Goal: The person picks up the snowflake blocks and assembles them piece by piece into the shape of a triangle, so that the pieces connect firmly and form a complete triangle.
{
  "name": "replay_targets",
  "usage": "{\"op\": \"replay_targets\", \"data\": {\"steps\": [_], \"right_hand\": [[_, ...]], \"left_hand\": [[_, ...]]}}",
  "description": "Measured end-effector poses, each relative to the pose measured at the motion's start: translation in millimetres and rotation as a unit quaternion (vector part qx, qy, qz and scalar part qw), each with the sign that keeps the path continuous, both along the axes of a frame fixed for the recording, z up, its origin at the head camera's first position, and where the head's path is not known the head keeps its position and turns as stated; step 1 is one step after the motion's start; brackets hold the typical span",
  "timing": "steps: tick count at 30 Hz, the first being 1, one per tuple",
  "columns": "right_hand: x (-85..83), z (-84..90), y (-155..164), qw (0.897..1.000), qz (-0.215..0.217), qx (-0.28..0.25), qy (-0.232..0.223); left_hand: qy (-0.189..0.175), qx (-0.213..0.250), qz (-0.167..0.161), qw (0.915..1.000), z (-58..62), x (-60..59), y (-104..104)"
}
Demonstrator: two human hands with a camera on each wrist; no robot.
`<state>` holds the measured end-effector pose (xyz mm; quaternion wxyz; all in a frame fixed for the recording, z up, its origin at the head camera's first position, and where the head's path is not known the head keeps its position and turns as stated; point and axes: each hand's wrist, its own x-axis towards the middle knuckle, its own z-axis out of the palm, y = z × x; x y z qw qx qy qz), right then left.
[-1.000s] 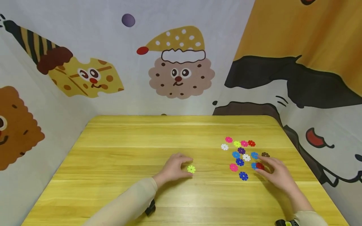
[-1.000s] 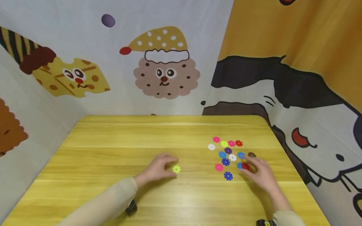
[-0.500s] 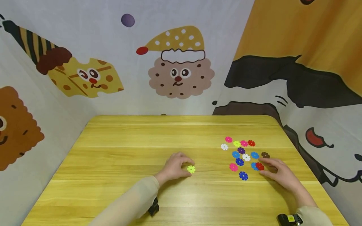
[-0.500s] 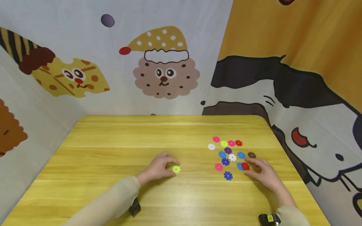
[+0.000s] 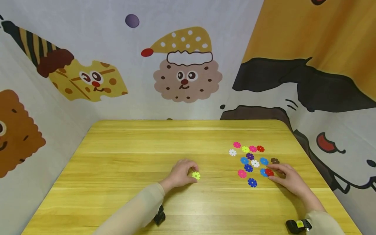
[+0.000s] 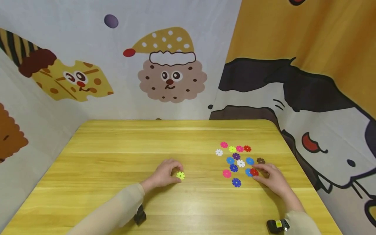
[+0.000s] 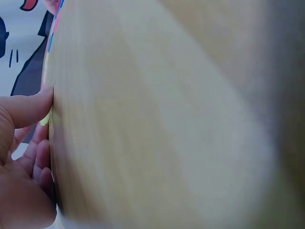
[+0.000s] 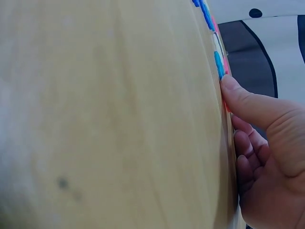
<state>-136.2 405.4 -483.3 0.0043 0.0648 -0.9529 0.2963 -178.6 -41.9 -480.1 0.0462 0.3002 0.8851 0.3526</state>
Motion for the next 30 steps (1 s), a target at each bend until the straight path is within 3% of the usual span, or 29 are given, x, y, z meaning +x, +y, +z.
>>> {"op": "replay_targets", "data": {"steps": [5, 16, 22, 30], "right_hand": [[-0.2, -0.5, -1.1, 1.0, 0.001, -0.002, 0.013], [-1.8, -2.4, -1.4, 1.0, -0.009, -0.026, 0.013], [-0.8, -3.9, 0.2, 0.997, -0.027, -0.065, 0.021], [1.8, 3.0, -6.3, 0.996, -0.058, -0.069, 0.026]], "left_hand": [[0.003, 0.024, -0.016, 0.9996, -0.7, -1.2, -1.2], [-0.018, 0.04, -0.016, 0.9989, -6.9, -4.1, -1.6], [-0.051, 0.069, -0.002, 0.9963, -6.2, -2.7, -2.4], [-0.109, 0.102, 0.023, 0.9886, -1.6, -1.9, -5.0]]}}
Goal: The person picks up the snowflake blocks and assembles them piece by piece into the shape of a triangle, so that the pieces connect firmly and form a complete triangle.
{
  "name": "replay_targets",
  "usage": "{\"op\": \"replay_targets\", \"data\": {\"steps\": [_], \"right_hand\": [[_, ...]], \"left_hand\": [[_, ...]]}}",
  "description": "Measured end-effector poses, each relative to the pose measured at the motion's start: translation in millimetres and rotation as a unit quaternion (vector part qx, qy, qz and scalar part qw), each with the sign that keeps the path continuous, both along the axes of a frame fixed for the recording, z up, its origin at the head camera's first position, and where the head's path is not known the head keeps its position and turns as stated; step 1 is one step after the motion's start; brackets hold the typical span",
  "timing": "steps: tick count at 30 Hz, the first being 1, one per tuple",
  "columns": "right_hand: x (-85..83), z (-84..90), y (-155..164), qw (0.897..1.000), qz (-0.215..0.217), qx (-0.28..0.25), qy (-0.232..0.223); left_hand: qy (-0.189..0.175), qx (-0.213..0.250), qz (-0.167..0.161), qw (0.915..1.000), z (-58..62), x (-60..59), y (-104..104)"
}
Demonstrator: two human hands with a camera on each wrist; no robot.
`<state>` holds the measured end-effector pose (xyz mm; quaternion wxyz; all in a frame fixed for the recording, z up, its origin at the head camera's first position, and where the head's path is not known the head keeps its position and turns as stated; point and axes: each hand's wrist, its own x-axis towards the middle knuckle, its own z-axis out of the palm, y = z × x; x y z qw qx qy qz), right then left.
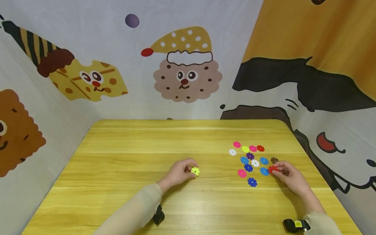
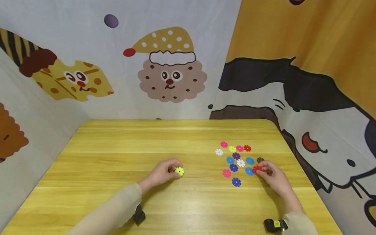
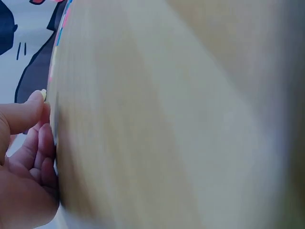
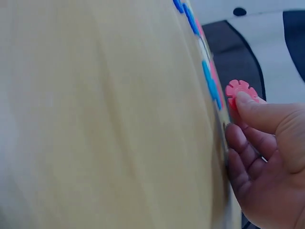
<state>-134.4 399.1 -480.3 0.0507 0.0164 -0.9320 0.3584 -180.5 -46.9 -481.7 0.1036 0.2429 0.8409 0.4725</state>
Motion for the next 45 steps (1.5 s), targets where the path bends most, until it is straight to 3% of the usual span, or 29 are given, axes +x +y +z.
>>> {"op": "replay_targets", "data": {"steps": [8, 15, 20, 27, 34, 45], "right_hand": [[-7.6, 16.9, -49, 0.999, 0.033, -0.016, 0.036], [-19.6, 17.3, -108, 0.989, 0.127, -0.064, 0.044], [-28.1, 20.3, -146, 0.981, 0.165, -0.082, 0.055], [-34.2, 23.0, -182, 0.98, 0.16, -0.097, 0.066], [-35.6, 24.2, -200, 0.976, 0.166, -0.117, 0.074], [-36.1, 22.8, -210, 0.969, 0.19, -0.131, 0.09]], "left_hand": [[-0.005, 0.02, 0.022, 0.9995, 4.6, -0.6, -4], [-0.058, 0.08, 0.048, 0.9939, 9.0, 3.3, -3], [-0.084, 0.132, 0.043, 0.9868, 15.0, 7.3, 3], [-0.121, 0.184, 0.037, 0.9747, 19.9, 10.5, 13], [-0.127, 0.192, 0.051, 0.9719, 22.9, 11.5, 17], [-0.129, 0.199, 0.048, 0.9703, 22.7, 14.6, 17]]}}
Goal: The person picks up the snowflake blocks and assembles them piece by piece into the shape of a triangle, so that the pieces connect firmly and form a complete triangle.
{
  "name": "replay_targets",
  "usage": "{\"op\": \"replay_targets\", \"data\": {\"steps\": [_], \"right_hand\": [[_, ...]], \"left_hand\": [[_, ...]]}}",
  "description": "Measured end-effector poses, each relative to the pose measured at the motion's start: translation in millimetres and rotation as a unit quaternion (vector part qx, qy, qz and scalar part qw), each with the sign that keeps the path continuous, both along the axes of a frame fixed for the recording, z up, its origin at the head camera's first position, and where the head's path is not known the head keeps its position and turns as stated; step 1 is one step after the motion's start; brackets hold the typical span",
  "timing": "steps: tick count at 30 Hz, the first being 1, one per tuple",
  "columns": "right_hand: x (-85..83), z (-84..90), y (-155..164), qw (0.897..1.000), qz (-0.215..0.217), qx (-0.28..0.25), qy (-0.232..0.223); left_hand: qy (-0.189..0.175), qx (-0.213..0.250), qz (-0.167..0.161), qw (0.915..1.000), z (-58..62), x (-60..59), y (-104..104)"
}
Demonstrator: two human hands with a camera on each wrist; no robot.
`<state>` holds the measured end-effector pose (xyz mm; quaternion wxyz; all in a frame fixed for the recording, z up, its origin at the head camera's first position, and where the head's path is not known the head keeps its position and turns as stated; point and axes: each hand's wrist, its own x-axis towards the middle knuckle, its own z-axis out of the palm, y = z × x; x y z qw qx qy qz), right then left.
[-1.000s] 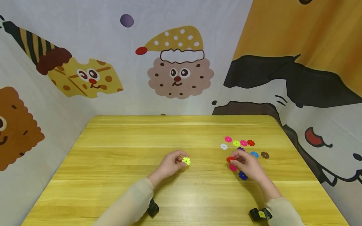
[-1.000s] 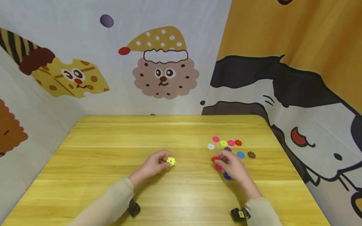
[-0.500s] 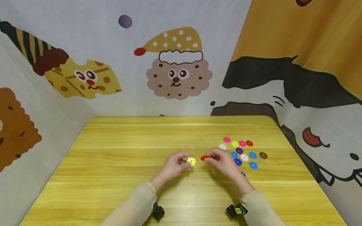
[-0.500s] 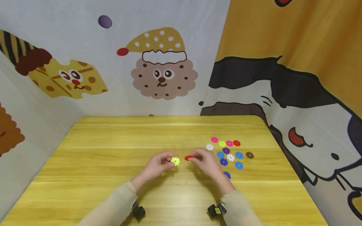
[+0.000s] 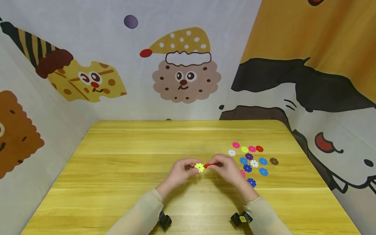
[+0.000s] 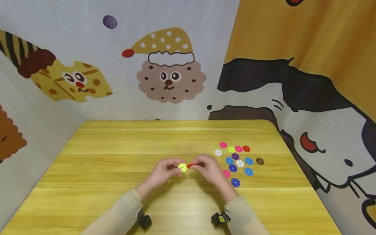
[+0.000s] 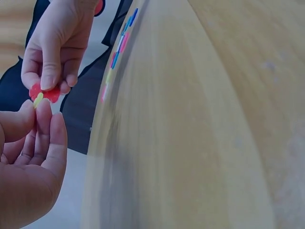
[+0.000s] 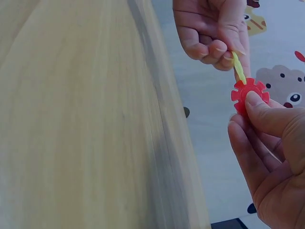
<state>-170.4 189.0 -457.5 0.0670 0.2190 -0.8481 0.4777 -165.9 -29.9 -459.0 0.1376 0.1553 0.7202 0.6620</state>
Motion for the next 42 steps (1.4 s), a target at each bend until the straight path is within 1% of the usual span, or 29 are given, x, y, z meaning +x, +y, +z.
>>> {"op": "replay_targets", "data": {"steps": [5, 11, 13, 16, 17, 20, 22, 23, 25, 28, 31, 34, 36, 40, 42], "right_hand": [[0.6, 1.5, -4, 1.0, 0.004, -0.005, 0.019], [1.6, 5.1, -10, 1.0, -0.009, -0.024, 0.018], [2.8, 8.7, -12, 1.0, -0.016, -0.022, 0.005], [10.0, 25.1, -19, 0.999, -0.016, -0.026, -0.021], [10.0, 25.8, -20, 0.999, -0.017, -0.026, -0.033], [9.3, 23.6, -20, 0.997, -0.015, -0.043, -0.065], [4.3, 11.5, -17, 0.996, -0.015, -0.052, -0.075], [2.6, 6.7, -16, 0.995, -0.017, -0.055, -0.076], [2.7, 4.3, -16, 0.996, -0.019, -0.054, -0.062], [2.8, 1.5, -16, 0.998, -0.027, -0.039, -0.029], [3.8, 1.1, -19, 0.999, -0.03, -0.032, -0.01], [5.3, 1.8, -21, 0.999, -0.032, -0.032, -0.011], [6.2, 2.4, -22, 0.999, -0.034, -0.034, -0.012], [8.2, 4.4, -24, 0.998, -0.034, -0.04, -0.017], [8.9, 4.9, -24, 0.998, -0.033, -0.044, -0.02]], "left_hand": [[-0.001, 0.007, 0.004, 1.0, 3.7, 1.5, 0], [0.012, 0.016, 0.013, 0.9997, 5.2, 1.4, -1], [0.014, 0.016, 0.014, 0.9997, 5.6, 1.6, -2], [0.014, 0.014, 0.015, 0.9997, 6.4, 1.2, -3], [0.013, 0.014, 0.015, 0.9997, 6.4, 0.8, -4], [0.013, 0.012, 0.016, 0.9997, 7.8, 0.0, -6], [0.011, 0.012, 0.013, 0.9998, 8.6, 0.1, -8], [0.012, 0.013, 0.011, 0.9998, 8.7, 0.2, -9], [0.021, 0.007, 0.009, 0.9997, 9.3, 0.8, -11], [0.039, -0.006, 0.017, 0.9991, 8.1, 1.0, -13], [0.055, -0.023, 0.027, 0.9979, 7.1, 1.4, -13], [0.055, -0.025, 0.032, 0.9976, 6.4, 1.9, -10], [0.056, -0.027, 0.042, 0.9972, 6.7, 2.1, -7], [0.068, -0.033, 0.068, 0.9948, 7.3, 2.1, -1], [0.076, -0.036, 0.073, 0.9938, 7.9, 1.9, 2]]}}
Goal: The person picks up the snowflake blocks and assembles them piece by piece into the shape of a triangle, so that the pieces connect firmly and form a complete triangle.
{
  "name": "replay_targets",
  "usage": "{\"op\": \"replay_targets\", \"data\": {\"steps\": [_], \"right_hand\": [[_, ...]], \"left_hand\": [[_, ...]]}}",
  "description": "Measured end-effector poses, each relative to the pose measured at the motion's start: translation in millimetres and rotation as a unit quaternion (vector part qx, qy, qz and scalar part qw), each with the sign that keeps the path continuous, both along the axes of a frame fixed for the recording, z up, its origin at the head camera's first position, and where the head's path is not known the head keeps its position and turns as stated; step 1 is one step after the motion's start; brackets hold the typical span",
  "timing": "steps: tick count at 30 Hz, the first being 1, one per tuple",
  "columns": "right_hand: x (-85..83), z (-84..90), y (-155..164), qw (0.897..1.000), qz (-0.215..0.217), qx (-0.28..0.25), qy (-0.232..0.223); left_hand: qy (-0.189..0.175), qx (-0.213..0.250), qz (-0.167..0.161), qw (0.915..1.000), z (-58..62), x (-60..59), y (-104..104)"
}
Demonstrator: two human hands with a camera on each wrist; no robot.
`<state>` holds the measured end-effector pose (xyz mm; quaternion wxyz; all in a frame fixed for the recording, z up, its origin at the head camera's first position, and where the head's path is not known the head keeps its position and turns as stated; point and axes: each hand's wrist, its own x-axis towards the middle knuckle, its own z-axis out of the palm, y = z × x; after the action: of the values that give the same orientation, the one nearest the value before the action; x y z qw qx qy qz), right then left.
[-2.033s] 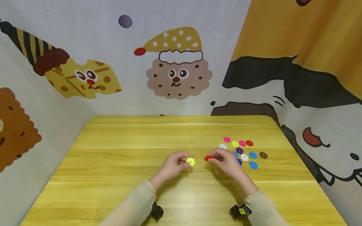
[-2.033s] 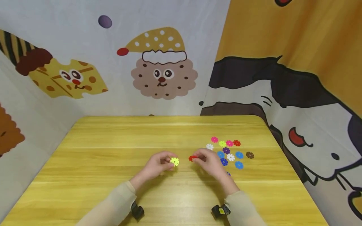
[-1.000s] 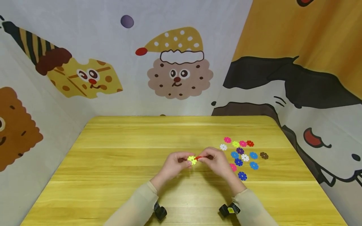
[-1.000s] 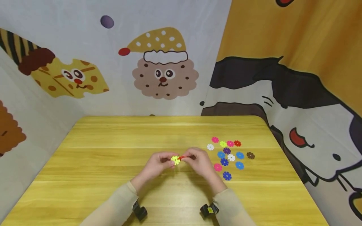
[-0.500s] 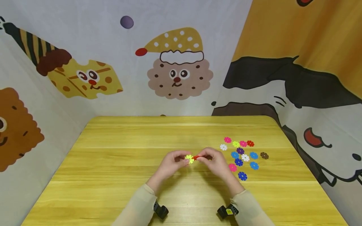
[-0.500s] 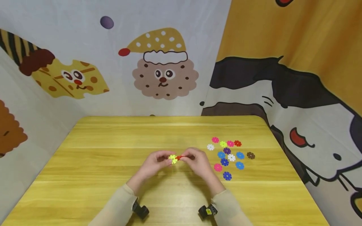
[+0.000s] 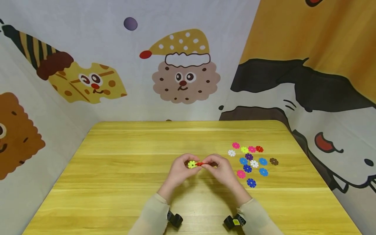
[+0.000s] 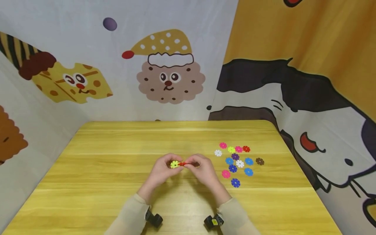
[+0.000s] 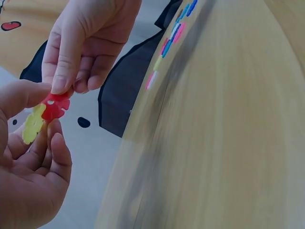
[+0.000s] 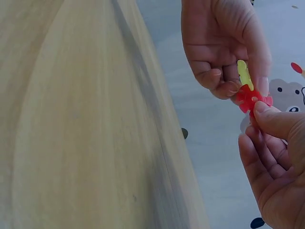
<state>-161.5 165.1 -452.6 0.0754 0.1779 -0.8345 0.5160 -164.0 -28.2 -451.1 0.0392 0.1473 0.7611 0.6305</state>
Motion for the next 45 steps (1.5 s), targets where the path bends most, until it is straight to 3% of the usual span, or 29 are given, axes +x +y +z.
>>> {"op": "replay_targets", "data": {"steps": [10, 16, 21, 25, 32, 37, 45], "right_hand": [[-0.3, -4.8, 13, 1.0, 0.008, -0.003, 0.0], [1.5, -7.1, 55, 0.999, -0.007, 0.045, -0.004], [5.7, -7.9, 101, 0.996, -0.03, 0.078, -0.038], [10.2, -7.9, 134, 0.991, -0.051, 0.104, -0.07], [18.1, -6.1, 179, 0.981, -0.11, 0.145, -0.071], [23.3, -5.6, 197, 0.97, -0.136, 0.178, -0.098], [27.2, -12.6, 211, 0.958, -0.142, 0.221, -0.117]], "left_hand": [[0.014, -0.01, 0.029, 0.9994, -2.8, -0.2, 0], [0.01, -0.025, 0.039, 0.9989, -3.9, -1.3, -4], [0.004, -0.031, 0.043, 0.9986, -4.0, -3.7, -9], [0.0, -0.031, 0.043, 0.9986, -4.0, -5.5, -14], [-0.011, -0.023, 0.037, 0.999, -2.6, -8.1, -23], [-0.007, -0.017, 0.037, 0.9992, -0.8, -9.3, -29], [-0.004, -0.018, 0.043, 0.9989, -3.2, -9.9, -34]]}}
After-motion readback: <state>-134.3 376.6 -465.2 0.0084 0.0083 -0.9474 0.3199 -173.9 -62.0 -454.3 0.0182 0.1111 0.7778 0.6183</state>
